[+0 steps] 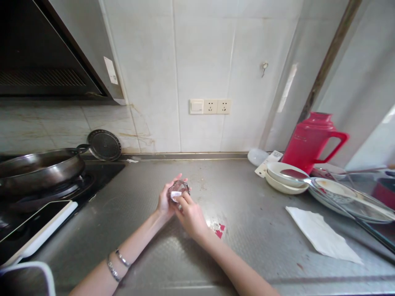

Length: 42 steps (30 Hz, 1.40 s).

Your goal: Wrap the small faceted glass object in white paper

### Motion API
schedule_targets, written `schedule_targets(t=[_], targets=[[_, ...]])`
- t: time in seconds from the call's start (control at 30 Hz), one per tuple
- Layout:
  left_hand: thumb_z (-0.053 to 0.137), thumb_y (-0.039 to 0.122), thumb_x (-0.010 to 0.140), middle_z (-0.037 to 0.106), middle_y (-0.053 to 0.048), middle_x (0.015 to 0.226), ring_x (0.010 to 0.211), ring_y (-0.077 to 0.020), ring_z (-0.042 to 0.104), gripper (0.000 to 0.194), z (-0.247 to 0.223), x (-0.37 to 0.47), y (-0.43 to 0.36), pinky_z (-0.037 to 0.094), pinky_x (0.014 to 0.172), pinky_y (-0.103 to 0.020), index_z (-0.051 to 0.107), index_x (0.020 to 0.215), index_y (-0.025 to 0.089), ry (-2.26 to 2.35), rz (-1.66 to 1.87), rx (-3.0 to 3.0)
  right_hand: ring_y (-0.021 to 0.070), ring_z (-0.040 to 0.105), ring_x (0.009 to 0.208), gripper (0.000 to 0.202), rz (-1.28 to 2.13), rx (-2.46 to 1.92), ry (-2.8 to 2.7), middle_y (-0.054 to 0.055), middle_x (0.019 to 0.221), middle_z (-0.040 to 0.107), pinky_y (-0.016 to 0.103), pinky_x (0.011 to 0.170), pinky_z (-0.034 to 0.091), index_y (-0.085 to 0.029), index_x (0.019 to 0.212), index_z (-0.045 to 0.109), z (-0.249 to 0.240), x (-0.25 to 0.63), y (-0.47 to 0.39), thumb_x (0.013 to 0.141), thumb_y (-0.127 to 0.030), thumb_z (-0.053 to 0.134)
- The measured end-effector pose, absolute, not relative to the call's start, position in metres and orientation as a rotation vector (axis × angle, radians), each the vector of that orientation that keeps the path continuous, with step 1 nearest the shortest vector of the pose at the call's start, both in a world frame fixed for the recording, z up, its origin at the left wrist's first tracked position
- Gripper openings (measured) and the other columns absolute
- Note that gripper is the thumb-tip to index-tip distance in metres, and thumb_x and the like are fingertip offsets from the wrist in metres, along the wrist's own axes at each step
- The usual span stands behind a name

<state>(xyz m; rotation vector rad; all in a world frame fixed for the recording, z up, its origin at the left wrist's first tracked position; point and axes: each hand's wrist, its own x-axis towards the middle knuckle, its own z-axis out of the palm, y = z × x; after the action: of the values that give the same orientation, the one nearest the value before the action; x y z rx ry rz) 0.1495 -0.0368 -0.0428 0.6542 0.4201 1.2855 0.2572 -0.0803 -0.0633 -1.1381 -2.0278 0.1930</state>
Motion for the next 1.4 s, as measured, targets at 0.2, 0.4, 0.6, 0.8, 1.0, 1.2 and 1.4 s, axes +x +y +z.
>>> schedule_targets(t=[0.2, 0.4, 0.6, 0.8, 1.0, 1.2, 1.4], targets=[[0.056, 0.034, 0.079, 0.065, -0.012, 0.116, 0.094, -0.0248, 0.065, 0.047, -0.038, 0.144, -0.035, 0.050, 0.079, -0.036, 0.057, 0.123, 0.017, 0.338, 1.211, 0.642, 0.0145, 0.064, 0.075, 0.020, -0.203, -1.192, -2.358, 0.007, 0.107, 0.064, 0.021, 0.054, 0.043, -0.019, 0.109, 0.057, -0.041, 0.275, -0.078, 0.096, -0.019, 0.041], [0.052, 0.053, 0.081, 0.067, -0.017, 0.108, 0.099, -0.0311, 0.063, 0.055, -0.038, 0.134, -0.029, 0.047, 0.084, -0.045, 0.060, 0.118, 0.014, 0.258, 0.886, 0.596, 0.0141, 0.062, 0.077, 0.021, -0.359, -1.072, -2.661, 0.005, 0.098, 0.065, 0.022, 0.056, 0.039, -0.020, 0.107, 0.057, -0.007, 0.306, -0.072, 0.096, -0.014, 0.040], [0.039, 0.066, 0.085, 0.071, -0.014, 0.082, 0.070, -0.0301, 0.068, 0.064, -0.042, 0.124, -0.016, 0.052, 0.066, -0.050, 0.065, 0.104, 0.011, 0.356, 0.635, 0.610, 0.0144, 0.058, 0.079, 0.019, -0.553, -0.752, -2.910, 0.004, 0.097, 0.064, 0.025, 0.057, 0.038, -0.019, 0.100, 0.058, 0.016, 0.326, -0.060, 0.098, -0.017, 0.040], [0.043, 0.071, 0.079, 0.071, -0.014, 0.071, 0.064, -0.0336, 0.070, 0.065, -0.039, 0.117, -0.013, 0.051, 0.050, -0.040, 0.064, 0.096, 0.012, 0.463, 0.527, 0.766, 0.0135, 0.054, 0.077, 0.021, -0.686, -0.531, -2.945, 0.003, 0.092, 0.062, 0.026, 0.059, 0.037, -0.019, 0.094, 0.060, 0.024, 0.321, -0.057, 0.099, -0.018, 0.039], [0.052, 0.048, 0.084, 0.071, -0.011, 0.076, 0.059, -0.0269, 0.068, 0.041, -0.039, 0.122, -0.017, 0.051, 0.049, -0.034, 0.065, 0.099, 0.013, 0.525, 0.630, 0.885, 0.0173, 0.054, 0.084, 0.019, -0.769, -0.587, -2.896, 0.005, 0.090, 0.063, 0.028, 0.062, 0.038, -0.018, 0.087, 0.061, 0.021, 0.317, -0.060, 0.096, -0.015, 0.044], [0.051, 0.043, 0.083, 0.071, -0.009, 0.075, 0.053, -0.0173, 0.062, 0.038, -0.042, 0.132, -0.020, 0.046, 0.049, -0.027, 0.068, 0.097, 0.011, 0.620, 0.903, 0.882, 0.0220, 0.057, 0.094, 0.034, -0.510, -1.020, -2.773, 0.009, 0.115, 0.061, 0.030, 0.065, 0.046, -0.018, 0.110, 0.058, -0.005, 0.310, -0.073, 0.084, -0.001, 0.045], [0.050, 0.043, 0.082, 0.071, -0.010, 0.075, 0.062, -0.0184, 0.063, 0.038, -0.048, 0.141, -0.023, 0.045, 0.056, -0.026, 0.069, 0.090, 0.010, 0.565, 1.117, 0.792, 0.0161, 0.065, 0.084, 0.049, 0.062, -1.277, -2.380, 0.009, 0.122, 0.056, 0.026, 0.070, 0.050, -0.021, 0.120, 0.053, -0.038, 0.281, -0.087, 0.077, 0.000, 0.043]])
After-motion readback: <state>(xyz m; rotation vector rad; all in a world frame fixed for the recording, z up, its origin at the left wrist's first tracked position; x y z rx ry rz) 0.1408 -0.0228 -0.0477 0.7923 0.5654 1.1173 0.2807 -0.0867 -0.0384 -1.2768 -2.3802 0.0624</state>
